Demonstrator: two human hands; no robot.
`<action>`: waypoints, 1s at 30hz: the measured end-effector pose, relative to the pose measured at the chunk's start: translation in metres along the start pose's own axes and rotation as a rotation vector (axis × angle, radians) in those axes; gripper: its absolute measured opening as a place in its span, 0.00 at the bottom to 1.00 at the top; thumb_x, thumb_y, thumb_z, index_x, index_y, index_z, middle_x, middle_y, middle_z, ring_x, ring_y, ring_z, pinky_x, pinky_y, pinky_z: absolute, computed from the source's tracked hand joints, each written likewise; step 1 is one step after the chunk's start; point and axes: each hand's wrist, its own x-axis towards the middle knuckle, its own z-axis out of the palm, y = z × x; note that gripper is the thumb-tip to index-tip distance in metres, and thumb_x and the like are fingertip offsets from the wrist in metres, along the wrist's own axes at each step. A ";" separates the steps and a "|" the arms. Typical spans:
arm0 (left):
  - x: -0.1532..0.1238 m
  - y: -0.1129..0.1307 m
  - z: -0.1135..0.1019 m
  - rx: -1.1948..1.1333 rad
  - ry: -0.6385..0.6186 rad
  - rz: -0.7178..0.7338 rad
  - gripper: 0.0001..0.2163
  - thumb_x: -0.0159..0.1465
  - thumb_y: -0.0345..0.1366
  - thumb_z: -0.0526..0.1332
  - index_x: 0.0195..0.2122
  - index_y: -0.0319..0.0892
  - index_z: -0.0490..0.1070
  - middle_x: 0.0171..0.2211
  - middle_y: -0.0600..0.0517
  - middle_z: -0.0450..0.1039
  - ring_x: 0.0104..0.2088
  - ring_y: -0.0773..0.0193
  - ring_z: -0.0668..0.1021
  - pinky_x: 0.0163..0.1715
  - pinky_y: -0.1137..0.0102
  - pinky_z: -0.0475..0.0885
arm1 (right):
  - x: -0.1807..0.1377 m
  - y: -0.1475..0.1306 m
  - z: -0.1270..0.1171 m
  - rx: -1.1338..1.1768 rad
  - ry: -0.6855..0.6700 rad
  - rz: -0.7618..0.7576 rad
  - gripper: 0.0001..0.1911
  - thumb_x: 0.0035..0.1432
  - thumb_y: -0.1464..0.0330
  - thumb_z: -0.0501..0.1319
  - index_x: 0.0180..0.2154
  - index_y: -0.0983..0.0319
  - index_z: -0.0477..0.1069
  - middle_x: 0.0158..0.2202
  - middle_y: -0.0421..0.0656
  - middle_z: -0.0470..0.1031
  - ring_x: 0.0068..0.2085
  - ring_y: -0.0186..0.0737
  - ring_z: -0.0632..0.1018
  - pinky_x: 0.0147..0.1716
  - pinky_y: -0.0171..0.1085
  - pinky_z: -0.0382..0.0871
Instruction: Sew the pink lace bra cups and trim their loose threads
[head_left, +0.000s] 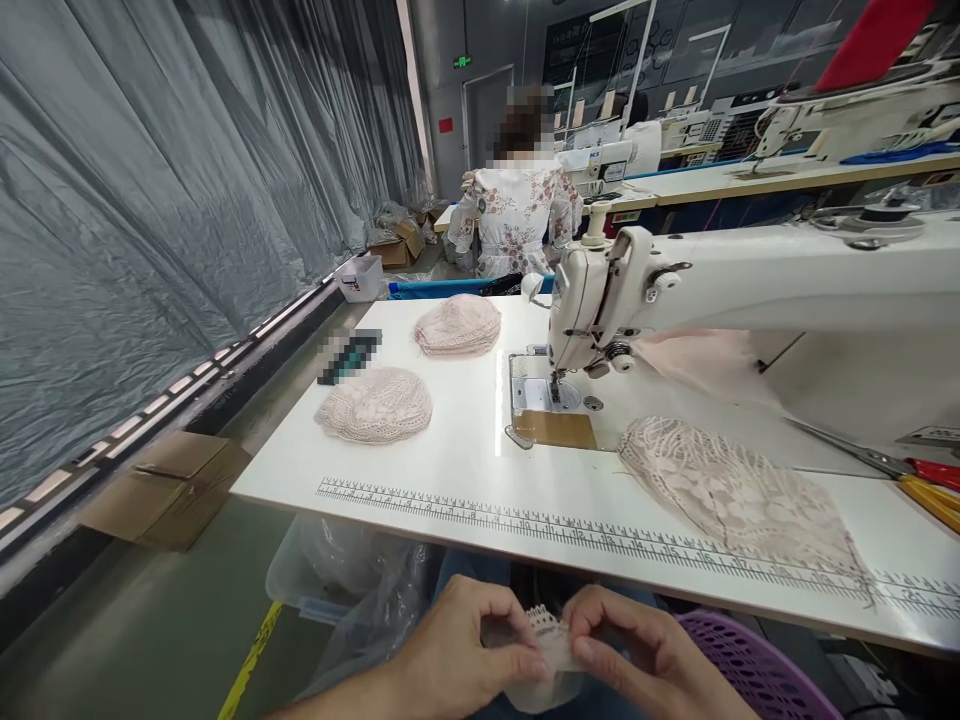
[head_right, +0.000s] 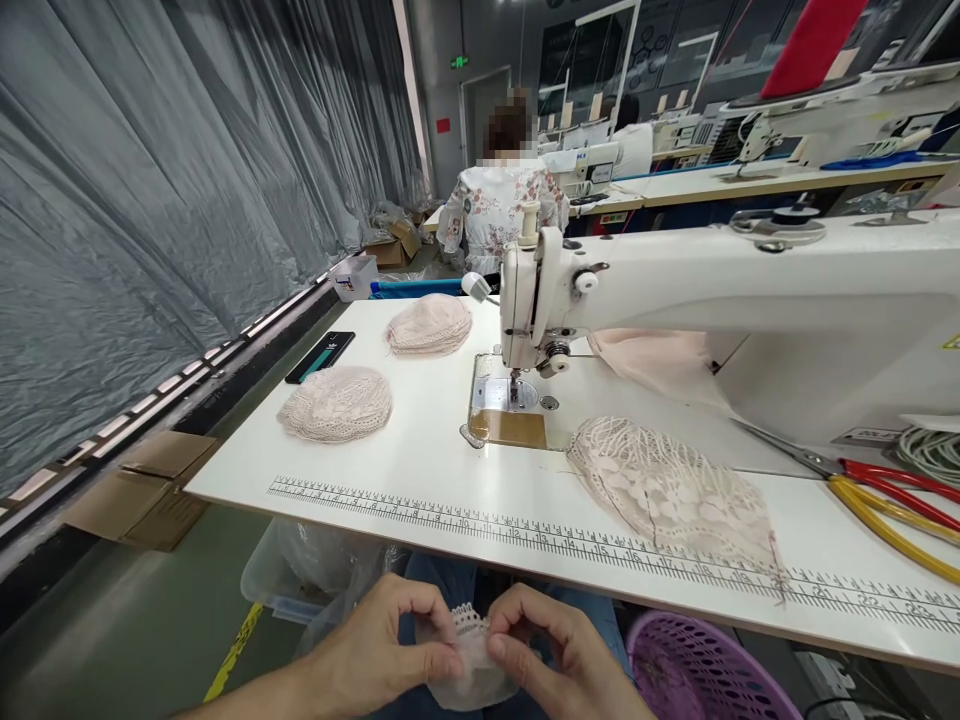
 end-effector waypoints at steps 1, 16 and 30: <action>0.000 -0.002 -0.001 -0.032 -0.017 -0.004 0.10 0.49 0.40 0.69 0.26 0.39 0.78 0.26 0.53 0.75 0.32 0.62 0.74 0.33 0.73 0.65 | 0.000 0.001 0.000 0.004 -0.015 0.006 0.19 0.56 0.50 0.59 0.27 0.59 0.68 0.28 0.40 0.68 0.32 0.39 0.68 0.33 0.36 0.62; -0.010 0.009 -0.006 0.119 -0.043 -0.053 0.04 0.50 0.32 0.65 0.23 0.39 0.71 0.27 0.54 0.72 0.34 0.62 0.72 0.33 0.74 0.64 | 0.003 0.005 0.009 -0.049 -0.022 0.028 0.18 0.58 0.54 0.57 0.26 0.60 0.61 0.26 0.38 0.64 0.30 0.36 0.65 0.31 0.34 0.60; 0.006 -0.019 0.010 -0.243 -0.158 -0.080 0.19 0.43 0.43 0.71 0.31 0.35 0.74 0.21 0.58 0.64 0.24 0.71 0.63 0.25 0.75 0.57 | 0.001 0.004 0.008 0.094 -0.090 0.042 0.19 0.54 0.51 0.62 0.31 0.59 0.64 0.27 0.36 0.62 0.30 0.34 0.64 0.29 0.33 0.59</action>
